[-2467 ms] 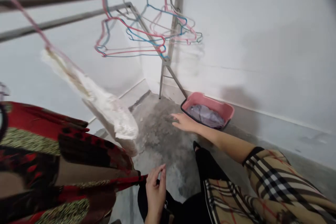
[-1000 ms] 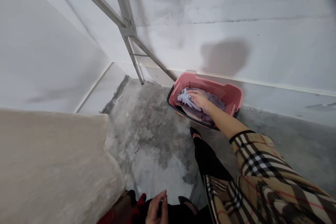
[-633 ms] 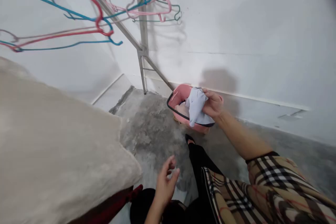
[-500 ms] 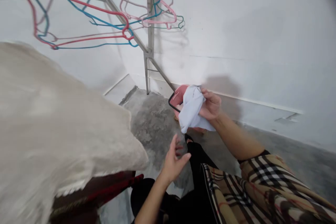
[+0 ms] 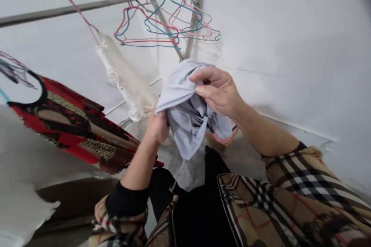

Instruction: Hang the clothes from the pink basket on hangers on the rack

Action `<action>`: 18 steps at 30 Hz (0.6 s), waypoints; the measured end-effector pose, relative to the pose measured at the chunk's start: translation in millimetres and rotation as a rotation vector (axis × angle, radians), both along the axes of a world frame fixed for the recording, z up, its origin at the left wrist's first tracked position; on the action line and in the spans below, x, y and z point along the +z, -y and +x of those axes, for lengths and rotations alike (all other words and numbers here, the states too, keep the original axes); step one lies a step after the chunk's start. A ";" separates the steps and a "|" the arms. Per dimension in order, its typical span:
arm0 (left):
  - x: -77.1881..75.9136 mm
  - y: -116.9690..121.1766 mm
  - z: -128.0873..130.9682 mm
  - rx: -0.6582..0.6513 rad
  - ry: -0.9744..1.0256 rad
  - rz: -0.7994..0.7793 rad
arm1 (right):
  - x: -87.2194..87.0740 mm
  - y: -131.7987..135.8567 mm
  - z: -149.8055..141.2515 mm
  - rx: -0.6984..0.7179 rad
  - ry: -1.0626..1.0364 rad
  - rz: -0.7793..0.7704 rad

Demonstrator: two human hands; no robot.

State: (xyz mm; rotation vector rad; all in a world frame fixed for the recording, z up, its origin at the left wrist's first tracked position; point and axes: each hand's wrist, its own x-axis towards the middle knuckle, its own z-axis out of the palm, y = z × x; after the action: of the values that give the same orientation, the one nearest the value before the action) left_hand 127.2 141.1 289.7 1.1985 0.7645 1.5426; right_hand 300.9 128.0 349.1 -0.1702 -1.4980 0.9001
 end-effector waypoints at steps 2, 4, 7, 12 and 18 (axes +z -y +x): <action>29.1 11.0 -16.7 0.017 0.030 0.032 | 17.6 10.6 -3.3 -0.071 0.041 0.043; 56.1 23.7 -31.3 0.084 0.032 0.058 | 33.2 19.6 -7.1 -0.107 0.108 0.095; 89.2 47.9 -44.0 0.152 -0.022 0.113 | 46.1 26.2 -11.2 -0.087 0.209 0.168; 112.9 92.7 -31.4 0.073 -0.105 0.055 | 32.0 28.6 -18.0 -0.073 0.382 0.119; 93.7 104.9 -14.8 -0.197 -0.102 -0.221 | 9.6 46.4 -29.3 -0.072 0.455 -0.132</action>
State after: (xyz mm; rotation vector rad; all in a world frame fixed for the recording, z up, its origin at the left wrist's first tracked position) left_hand 112.4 36.1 383.4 1.1568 0.8342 1.2110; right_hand 271.6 81.6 358.7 -0.5520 -1.8355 0.9428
